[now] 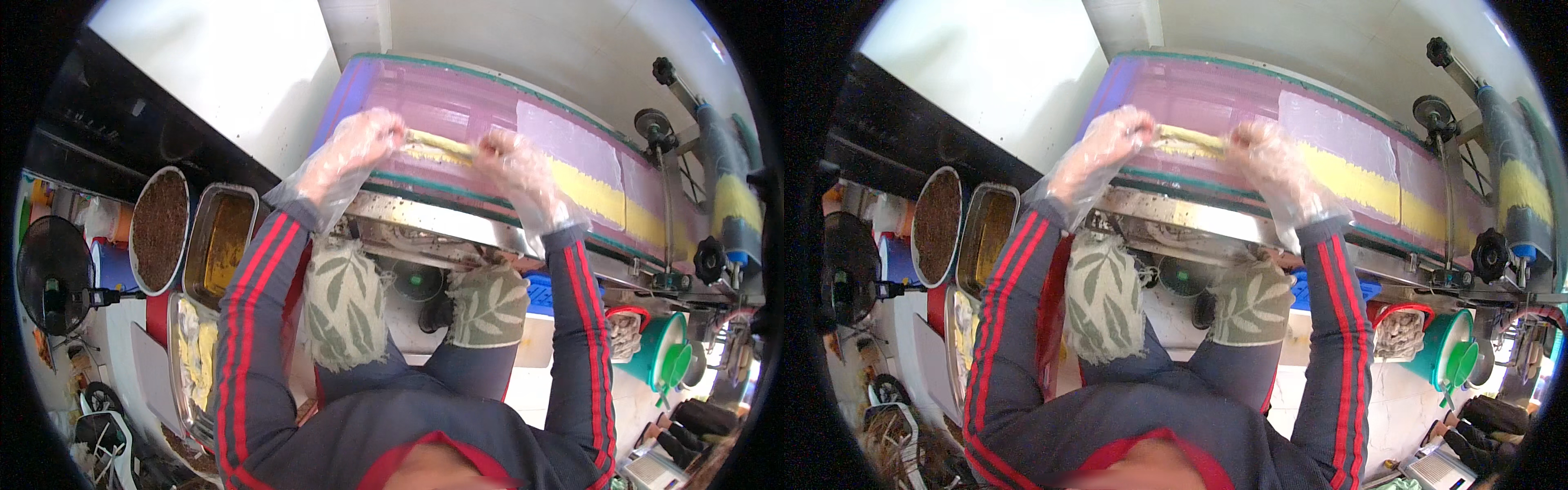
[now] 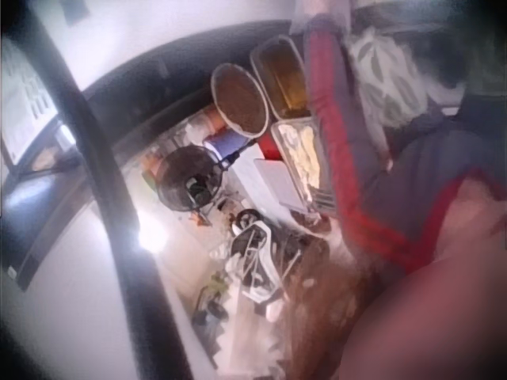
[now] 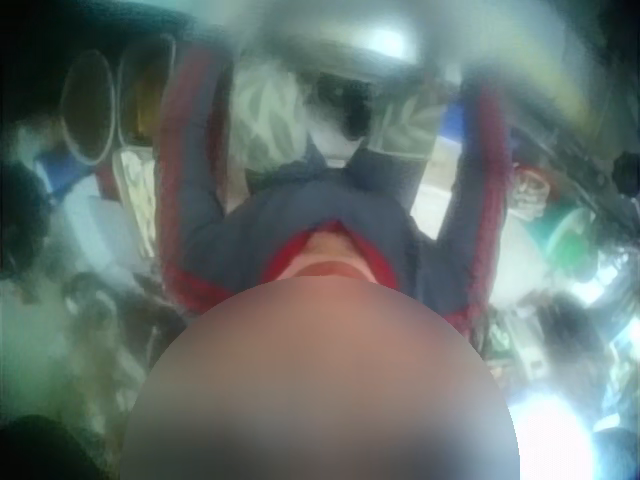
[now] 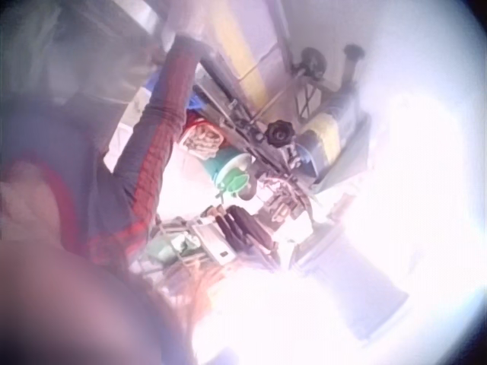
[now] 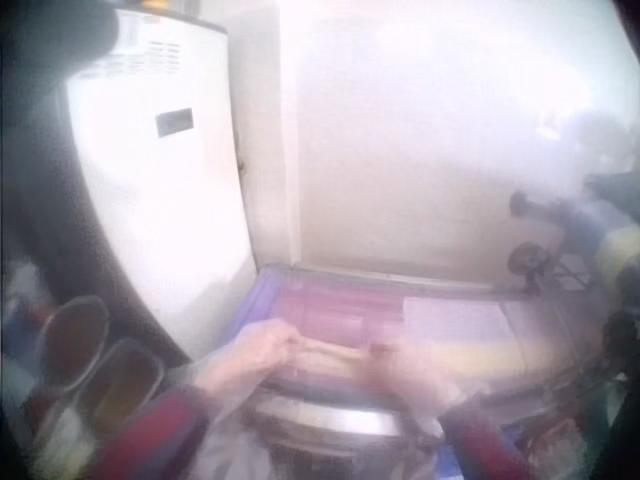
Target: The person repeatedly places thin sheets on a flat surface, adds a dark granular filling, folds the sheets, and transfers them to a metal tray. The process is repeated multiple times with consistent hand motions.
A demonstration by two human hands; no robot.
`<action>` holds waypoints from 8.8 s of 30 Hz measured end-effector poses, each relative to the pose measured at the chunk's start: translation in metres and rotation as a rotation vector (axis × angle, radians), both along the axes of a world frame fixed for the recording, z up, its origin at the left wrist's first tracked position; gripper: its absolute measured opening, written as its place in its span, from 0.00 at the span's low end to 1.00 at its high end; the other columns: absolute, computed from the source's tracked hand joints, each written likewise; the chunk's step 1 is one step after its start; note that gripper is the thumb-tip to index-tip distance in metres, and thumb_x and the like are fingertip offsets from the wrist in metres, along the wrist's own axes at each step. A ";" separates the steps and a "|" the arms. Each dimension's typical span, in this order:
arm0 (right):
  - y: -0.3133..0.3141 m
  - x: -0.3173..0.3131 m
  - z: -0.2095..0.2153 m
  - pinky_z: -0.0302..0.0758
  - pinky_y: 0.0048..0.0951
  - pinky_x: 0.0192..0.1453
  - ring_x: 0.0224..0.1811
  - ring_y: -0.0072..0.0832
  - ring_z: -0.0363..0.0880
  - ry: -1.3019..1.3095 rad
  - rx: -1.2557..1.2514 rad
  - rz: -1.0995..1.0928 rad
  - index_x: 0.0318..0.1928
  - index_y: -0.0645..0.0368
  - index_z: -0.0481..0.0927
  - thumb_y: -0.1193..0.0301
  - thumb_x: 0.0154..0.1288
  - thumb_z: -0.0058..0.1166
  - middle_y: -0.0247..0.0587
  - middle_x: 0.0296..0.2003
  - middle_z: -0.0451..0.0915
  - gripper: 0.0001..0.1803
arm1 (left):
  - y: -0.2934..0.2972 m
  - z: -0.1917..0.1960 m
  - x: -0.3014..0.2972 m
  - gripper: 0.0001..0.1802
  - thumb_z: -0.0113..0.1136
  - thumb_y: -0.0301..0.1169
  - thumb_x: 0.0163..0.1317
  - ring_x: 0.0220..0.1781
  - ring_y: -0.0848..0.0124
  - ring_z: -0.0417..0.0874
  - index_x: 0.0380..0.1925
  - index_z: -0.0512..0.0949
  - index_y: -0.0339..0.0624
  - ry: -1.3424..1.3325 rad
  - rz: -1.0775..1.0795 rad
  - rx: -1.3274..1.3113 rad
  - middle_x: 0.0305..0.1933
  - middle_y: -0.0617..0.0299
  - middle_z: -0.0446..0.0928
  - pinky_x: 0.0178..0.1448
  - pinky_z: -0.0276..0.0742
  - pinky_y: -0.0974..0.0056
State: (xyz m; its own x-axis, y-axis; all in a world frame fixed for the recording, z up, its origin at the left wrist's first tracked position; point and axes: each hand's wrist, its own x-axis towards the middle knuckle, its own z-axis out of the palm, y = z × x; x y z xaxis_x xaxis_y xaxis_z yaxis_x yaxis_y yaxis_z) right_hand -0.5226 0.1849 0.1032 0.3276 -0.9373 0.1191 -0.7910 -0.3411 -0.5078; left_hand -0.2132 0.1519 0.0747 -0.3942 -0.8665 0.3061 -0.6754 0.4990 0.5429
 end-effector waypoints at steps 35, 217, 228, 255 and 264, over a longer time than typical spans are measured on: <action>0.064 0.026 -0.014 0.85 0.42 0.58 0.54 0.44 0.88 0.028 -0.323 -0.034 0.61 0.54 0.84 0.67 0.73 0.66 0.49 0.54 0.86 0.19 | 0.091 -0.009 -0.006 0.20 0.49 0.39 0.81 0.53 0.48 0.87 0.60 0.78 0.37 0.245 0.325 0.256 0.47 0.43 0.86 0.59 0.81 0.46; 0.101 0.304 0.035 0.81 0.40 0.65 0.58 0.46 0.85 -0.413 -0.394 0.911 0.57 0.60 0.87 0.69 0.77 0.59 0.53 0.55 0.86 0.14 | 0.386 0.073 0.215 0.40 0.69 0.39 0.71 0.58 0.65 0.84 0.77 0.68 0.29 1.120 0.595 0.276 0.69 0.49 0.81 0.67 0.78 0.61; 0.170 0.398 0.006 0.82 0.48 0.57 0.54 0.47 0.85 -0.103 -0.575 1.077 0.68 0.55 0.79 0.66 0.65 0.69 0.45 0.56 0.85 0.31 | 0.441 0.035 0.297 0.34 0.63 0.46 0.75 0.69 0.55 0.81 0.70 0.74 0.31 0.692 0.785 -0.029 0.72 0.45 0.76 0.77 0.72 0.52; 0.150 0.047 -0.026 0.80 0.47 0.65 0.61 0.50 0.81 -0.301 -0.216 0.250 0.61 0.51 0.84 0.71 0.66 0.70 0.46 0.56 0.83 0.22 | 0.028 0.026 -0.043 0.35 0.53 0.53 0.81 0.73 0.56 0.77 0.73 0.71 0.34 0.292 0.150 0.122 0.73 0.42 0.74 0.77 0.70 0.53; 0.115 -0.029 -0.020 0.81 0.37 0.59 0.50 0.36 0.86 -0.502 -0.168 -0.079 0.52 0.58 0.87 0.73 0.73 0.65 0.43 0.47 0.88 0.10 | -0.005 -0.024 -0.206 0.24 0.56 0.35 0.73 0.70 0.49 0.81 0.66 0.80 0.42 0.017 -0.181 -0.144 0.65 0.46 0.82 0.73 0.76 0.50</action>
State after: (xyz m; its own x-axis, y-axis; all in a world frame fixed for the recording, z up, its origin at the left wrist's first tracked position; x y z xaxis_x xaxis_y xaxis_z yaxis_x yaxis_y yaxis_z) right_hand -0.5512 0.3003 0.0835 0.1209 -0.9112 0.3939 -0.4916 -0.3997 -0.7737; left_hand -0.4195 0.1470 0.0508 -0.5333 -0.7289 0.4293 -0.5592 0.6846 0.4676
